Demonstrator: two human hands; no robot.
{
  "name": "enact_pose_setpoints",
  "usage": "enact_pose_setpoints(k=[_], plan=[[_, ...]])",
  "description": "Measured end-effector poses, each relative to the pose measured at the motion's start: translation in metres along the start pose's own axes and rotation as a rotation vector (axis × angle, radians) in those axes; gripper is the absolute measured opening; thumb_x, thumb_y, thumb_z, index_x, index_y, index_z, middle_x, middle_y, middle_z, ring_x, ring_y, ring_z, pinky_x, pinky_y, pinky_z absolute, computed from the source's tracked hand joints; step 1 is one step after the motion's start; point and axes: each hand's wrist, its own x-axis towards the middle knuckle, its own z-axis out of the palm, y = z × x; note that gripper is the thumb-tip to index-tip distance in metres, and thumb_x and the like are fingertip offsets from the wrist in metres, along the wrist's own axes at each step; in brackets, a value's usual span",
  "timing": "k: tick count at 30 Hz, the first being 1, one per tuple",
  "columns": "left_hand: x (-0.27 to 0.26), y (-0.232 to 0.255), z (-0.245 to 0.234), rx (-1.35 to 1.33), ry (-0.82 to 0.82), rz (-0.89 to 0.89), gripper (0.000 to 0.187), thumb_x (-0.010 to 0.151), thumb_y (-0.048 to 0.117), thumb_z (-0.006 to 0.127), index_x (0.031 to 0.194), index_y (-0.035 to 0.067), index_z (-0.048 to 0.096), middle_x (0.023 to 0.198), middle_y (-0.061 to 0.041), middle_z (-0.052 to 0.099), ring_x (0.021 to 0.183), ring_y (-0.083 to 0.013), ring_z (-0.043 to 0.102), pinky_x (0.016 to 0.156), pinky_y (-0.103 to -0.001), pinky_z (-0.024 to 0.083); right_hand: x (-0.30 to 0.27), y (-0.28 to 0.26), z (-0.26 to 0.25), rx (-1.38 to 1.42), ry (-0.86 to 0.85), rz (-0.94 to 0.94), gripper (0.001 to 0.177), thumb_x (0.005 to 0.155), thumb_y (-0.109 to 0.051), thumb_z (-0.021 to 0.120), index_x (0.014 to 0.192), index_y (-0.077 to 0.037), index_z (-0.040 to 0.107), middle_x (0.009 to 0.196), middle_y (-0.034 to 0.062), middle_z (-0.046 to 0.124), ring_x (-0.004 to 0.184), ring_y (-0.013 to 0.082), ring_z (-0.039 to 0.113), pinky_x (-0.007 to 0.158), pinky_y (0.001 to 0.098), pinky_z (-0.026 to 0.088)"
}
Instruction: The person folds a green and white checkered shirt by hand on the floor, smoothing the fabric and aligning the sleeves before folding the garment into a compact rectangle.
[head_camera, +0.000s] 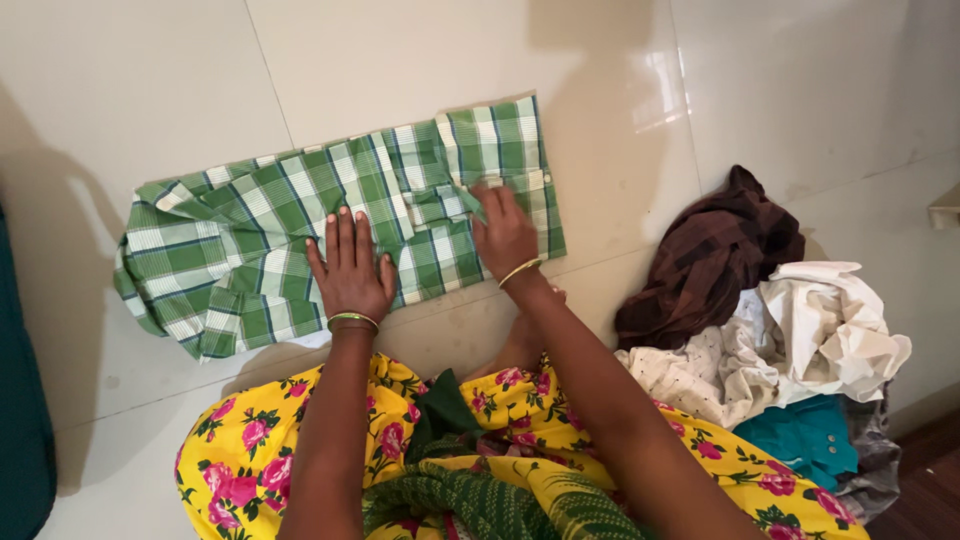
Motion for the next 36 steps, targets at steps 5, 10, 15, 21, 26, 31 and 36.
enact_pose_setpoints(k=[5,10,15,21,26,31,36], plan=[[-0.001,0.000,-0.001,-0.010,-0.003,-0.002,0.070,0.099,0.035,0.054,0.161,0.005,0.039,0.169,-0.015,0.033,0.158,-0.0311,0.025,0.125,-0.062,0.013,-0.007,-0.009,-0.002,0.001,-0.095,-0.050,0.045,0.090,-0.009,0.072,0.132,-0.010,0.059,0.127,0.0098,0.062,0.108,0.0324,0.066,0.083,0.0410,0.058],[0.000,0.001,-0.001,-0.013,0.005,0.001,0.070,0.100,0.034,0.054,0.161,0.006,0.039,0.169,-0.015,0.032,0.158,-0.0313,0.025,0.125,-0.062,0.013,-0.021,-0.016,-0.007,-0.004,-0.132,-0.243,0.040,0.092,-0.010,0.069,0.131,-0.005,0.062,0.128,0.0133,0.063,0.111,0.0328,0.066,0.087,0.0406,0.058],[-0.001,0.001,-0.001,-0.003,-0.001,0.002,0.070,0.100,0.035,0.053,0.162,0.006,0.038,0.169,-0.015,0.032,0.158,-0.0315,0.025,0.125,-0.062,0.013,-0.045,-0.005,-0.017,0.023,-0.307,-0.502,0.034,0.095,-0.010,0.068,0.128,0.000,0.066,0.129,0.0185,0.065,0.106,0.0315,0.065,0.087,0.0418,0.058],[-0.001,0.000,0.000,0.014,-0.004,0.003,0.070,0.100,0.035,0.053,0.162,0.006,0.037,0.169,-0.014,0.031,0.157,-0.0311,0.024,0.125,-0.062,0.013,-0.020,0.049,-0.007,-0.283,-0.235,-0.370,0.042,0.098,-0.021,0.066,0.136,-0.007,0.060,0.146,0.0138,0.055,0.139,0.0329,0.052,0.123,0.0508,0.036],[-0.001,0.000,0.000,-0.007,0.013,0.004,0.070,0.099,0.034,0.053,0.162,0.006,0.037,0.169,-0.015,0.031,0.157,-0.0315,0.024,0.125,-0.062,0.013,-0.012,0.080,0.018,-0.461,-0.371,-0.107,0.079,0.098,-0.050,0.057,0.163,-0.017,0.026,0.171,0.0135,0.010,0.156,0.0384,0.009,0.121,0.0648,0.007],[-0.001,-0.001,0.000,-0.027,0.008,0.005,0.070,0.098,0.035,0.053,0.160,0.007,0.037,0.168,-0.014,0.030,0.157,-0.0311,0.023,0.124,-0.063,0.012,-0.014,0.099,0.031,-0.492,-0.383,-0.136,0.081,0.101,-0.055,0.052,0.167,-0.022,0.020,0.175,0.0096,0.004,0.160,0.0363,0.004,0.123,0.0651,0.003],[0.002,-0.004,0.004,-0.047,-0.046,0.001,0.074,0.098,0.036,0.052,0.163,0.008,0.030,0.171,-0.013,0.023,0.158,-0.0299,0.018,0.124,-0.062,0.008,0.000,0.097,0.020,-0.462,-0.505,-0.108,0.082,0.100,-0.055,0.049,0.167,-0.023,0.015,0.174,0.0106,0.001,0.159,0.0367,0.001,0.122,0.0645,0.001]])
